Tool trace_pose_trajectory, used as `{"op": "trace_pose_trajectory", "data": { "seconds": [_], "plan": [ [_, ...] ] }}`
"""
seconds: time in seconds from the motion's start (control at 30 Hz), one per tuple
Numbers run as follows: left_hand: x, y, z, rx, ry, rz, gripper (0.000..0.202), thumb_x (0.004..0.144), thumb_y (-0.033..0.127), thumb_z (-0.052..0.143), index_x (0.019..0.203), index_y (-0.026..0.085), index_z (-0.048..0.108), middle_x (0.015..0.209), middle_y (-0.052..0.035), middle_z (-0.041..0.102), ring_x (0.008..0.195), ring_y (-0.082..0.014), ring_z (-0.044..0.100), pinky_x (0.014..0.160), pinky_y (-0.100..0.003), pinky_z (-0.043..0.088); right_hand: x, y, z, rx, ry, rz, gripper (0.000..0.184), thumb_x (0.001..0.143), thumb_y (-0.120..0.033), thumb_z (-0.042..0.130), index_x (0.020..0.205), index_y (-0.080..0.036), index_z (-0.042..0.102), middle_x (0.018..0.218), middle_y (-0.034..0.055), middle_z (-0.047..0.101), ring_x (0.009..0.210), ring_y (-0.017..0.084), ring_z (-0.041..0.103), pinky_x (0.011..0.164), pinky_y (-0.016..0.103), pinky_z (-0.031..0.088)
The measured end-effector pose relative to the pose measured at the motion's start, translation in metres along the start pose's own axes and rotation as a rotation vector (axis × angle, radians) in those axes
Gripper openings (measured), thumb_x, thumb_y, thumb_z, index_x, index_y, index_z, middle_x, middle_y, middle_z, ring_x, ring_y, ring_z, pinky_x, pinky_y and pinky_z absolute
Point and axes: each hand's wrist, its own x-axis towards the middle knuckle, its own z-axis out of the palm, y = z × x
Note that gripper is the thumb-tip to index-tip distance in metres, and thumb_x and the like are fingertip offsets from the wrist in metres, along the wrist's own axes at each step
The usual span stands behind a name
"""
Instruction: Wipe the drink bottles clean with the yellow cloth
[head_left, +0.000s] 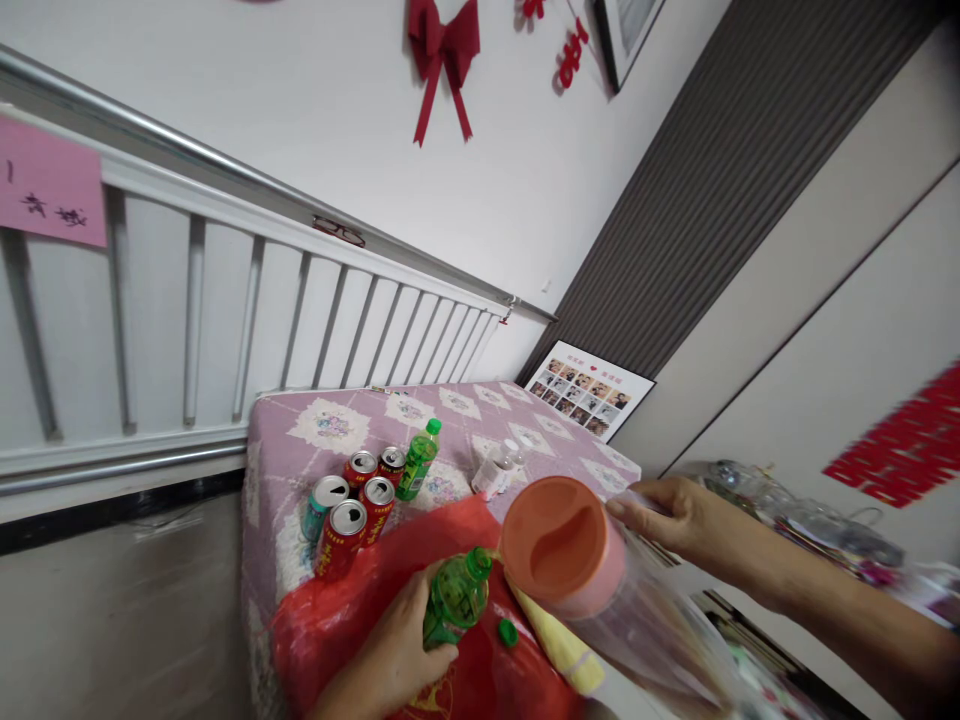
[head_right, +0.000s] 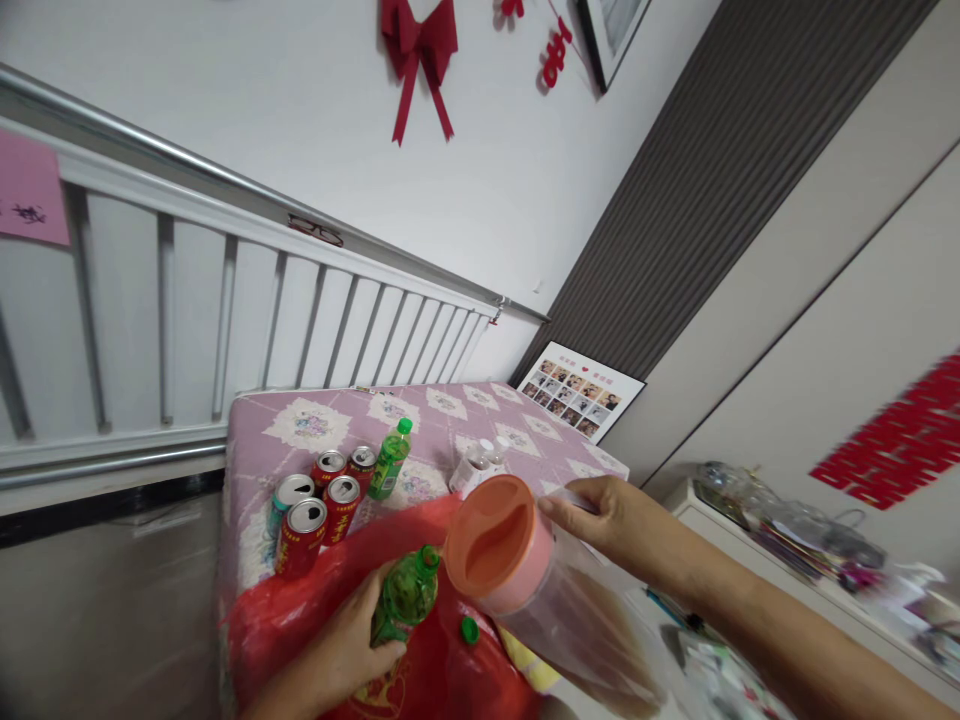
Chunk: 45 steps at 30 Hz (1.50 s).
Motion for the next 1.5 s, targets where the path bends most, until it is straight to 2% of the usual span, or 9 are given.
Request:
{"op": "trace_pose_trajectory", "data": {
  "seconds": [0.23,0.47,0.83,1.0,1.33,1.5],
  "plan": [
    [-0.0001,0.0041,-0.0011,0.027,-0.005,-0.007,0.090,0.065,0.014,0.064,0.150,0.011,0.034,0.151,-0.0164,0.051,0.140,-0.0268,0.048,0.122,-0.040,0.034,0.0018,-0.0007,0.0008,-0.007,-0.014,0.021,0.066,0.072,-0.085,0.049,0.057,-0.021,0.045,0.056,-0.0044,0.035,0.054,0.011,0.033,0.048,0.025,0.025],
    [-0.0001,0.0046,-0.0008,0.047,0.004,-0.018,0.088,0.066,0.014,0.063,0.149,0.011,0.035,0.151,-0.0173,0.050,0.141,-0.0273,0.048,0.122,-0.040,0.034,-0.0005,-0.0011,0.0002,-0.003,-0.029,0.032,0.064,0.075,-0.084,0.048,0.059,-0.022,0.044,0.056,-0.0042,0.038,0.054,0.012,0.036,0.049,0.026,0.026],
    [0.0005,0.0042,-0.0013,0.050,-0.004,-0.029,0.087,0.066,0.017,0.063,0.148,0.008,0.036,0.148,-0.0186,0.052,0.139,-0.0286,0.049,0.121,-0.042,0.035,-0.0007,0.0008,-0.0004,0.001,-0.008,0.017,0.066,0.074,-0.084,0.050,0.059,-0.021,0.045,0.059,-0.0047,0.033,0.056,0.011,0.030,0.050,0.026,0.023],
    [0.0010,0.0034,-0.0006,0.048,-0.003,-0.014,0.088,0.066,0.016,0.063,0.149,0.009,0.035,0.151,-0.0179,0.050,0.141,-0.0278,0.048,0.122,-0.041,0.033,-0.0002,0.0036,0.0000,-0.002,-0.029,0.028,0.065,0.076,-0.084,0.048,0.061,-0.021,0.048,0.060,-0.0041,0.036,0.057,0.012,0.033,0.051,0.027,0.024],
    [0.0005,0.0052,-0.0013,0.047,-0.020,-0.036,0.088,0.066,0.016,0.063,0.149,0.012,0.034,0.151,-0.0168,0.050,0.141,-0.0273,0.047,0.122,-0.040,0.033,-0.0008,0.0011,0.0001,-0.001,-0.021,0.029,0.065,0.077,-0.084,0.048,0.059,-0.022,0.041,0.057,-0.0051,0.033,0.055,0.011,0.031,0.050,0.026,0.023],
    [0.0000,0.0034,-0.0007,0.032,-0.018,-0.028,0.089,0.066,0.016,0.064,0.150,0.011,0.033,0.152,-0.0168,0.049,0.142,-0.0276,0.046,0.122,-0.040,0.033,0.0003,0.0010,-0.0003,-0.016,-0.021,0.014,0.064,0.077,-0.083,0.049,0.059,-0.021,0.045,0.058,-0.0047,0.033,0.054,0.011,0.032,0.049,0.026,0.023]
  ]
}}
